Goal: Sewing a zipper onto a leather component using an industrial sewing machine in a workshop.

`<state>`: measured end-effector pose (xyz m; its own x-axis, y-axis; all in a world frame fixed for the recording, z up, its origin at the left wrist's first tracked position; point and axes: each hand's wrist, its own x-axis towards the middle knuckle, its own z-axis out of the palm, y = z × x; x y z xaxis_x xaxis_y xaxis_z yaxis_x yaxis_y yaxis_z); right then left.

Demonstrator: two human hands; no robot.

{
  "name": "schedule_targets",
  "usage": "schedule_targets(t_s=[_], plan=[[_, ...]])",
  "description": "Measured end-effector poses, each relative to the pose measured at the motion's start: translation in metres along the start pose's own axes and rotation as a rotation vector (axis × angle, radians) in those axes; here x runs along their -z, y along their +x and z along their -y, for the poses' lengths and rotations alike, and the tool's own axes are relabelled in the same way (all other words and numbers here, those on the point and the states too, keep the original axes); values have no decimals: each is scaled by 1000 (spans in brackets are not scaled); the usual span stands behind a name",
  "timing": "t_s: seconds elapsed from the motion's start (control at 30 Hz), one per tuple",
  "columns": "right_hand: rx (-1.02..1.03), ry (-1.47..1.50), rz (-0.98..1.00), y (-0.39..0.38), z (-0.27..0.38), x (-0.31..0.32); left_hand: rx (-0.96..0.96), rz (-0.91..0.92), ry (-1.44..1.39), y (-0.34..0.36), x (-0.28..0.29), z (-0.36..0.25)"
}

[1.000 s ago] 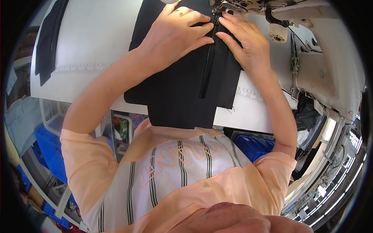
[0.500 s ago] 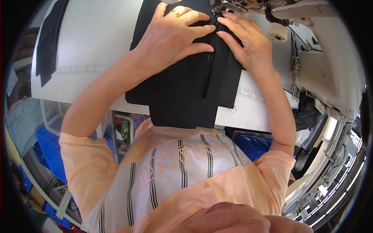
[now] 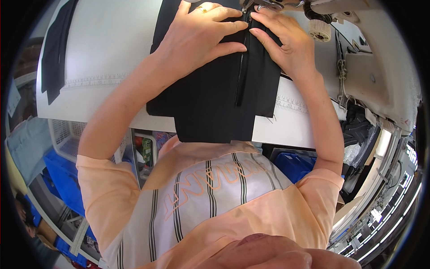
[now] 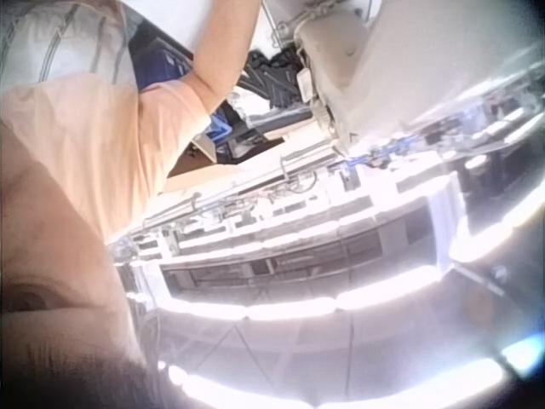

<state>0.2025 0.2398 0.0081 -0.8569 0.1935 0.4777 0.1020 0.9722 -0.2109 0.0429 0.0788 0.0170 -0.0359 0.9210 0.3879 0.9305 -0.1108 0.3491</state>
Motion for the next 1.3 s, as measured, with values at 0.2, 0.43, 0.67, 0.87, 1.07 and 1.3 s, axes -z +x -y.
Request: schedule_targets(t_s=[0.2,0.43,0.67,0.87,1.07,1.3], plan=[[26,44,-13,5,2,4,21,-9,7,4,3,-3],[-7,-8,56,8,4,7,3,-26,-9,5,1,0],[-48,5,44,11,3,5,-19,-30,-9,8,1,3],[-348,227,52,15,2,-11,-31,-35,68,5,0,0],[156,-418,32,15,6,-15,-40,-36,93,3,-1,1],[146,-54,-142,-5,7,11,-53,-75,112,1,-2,2]])
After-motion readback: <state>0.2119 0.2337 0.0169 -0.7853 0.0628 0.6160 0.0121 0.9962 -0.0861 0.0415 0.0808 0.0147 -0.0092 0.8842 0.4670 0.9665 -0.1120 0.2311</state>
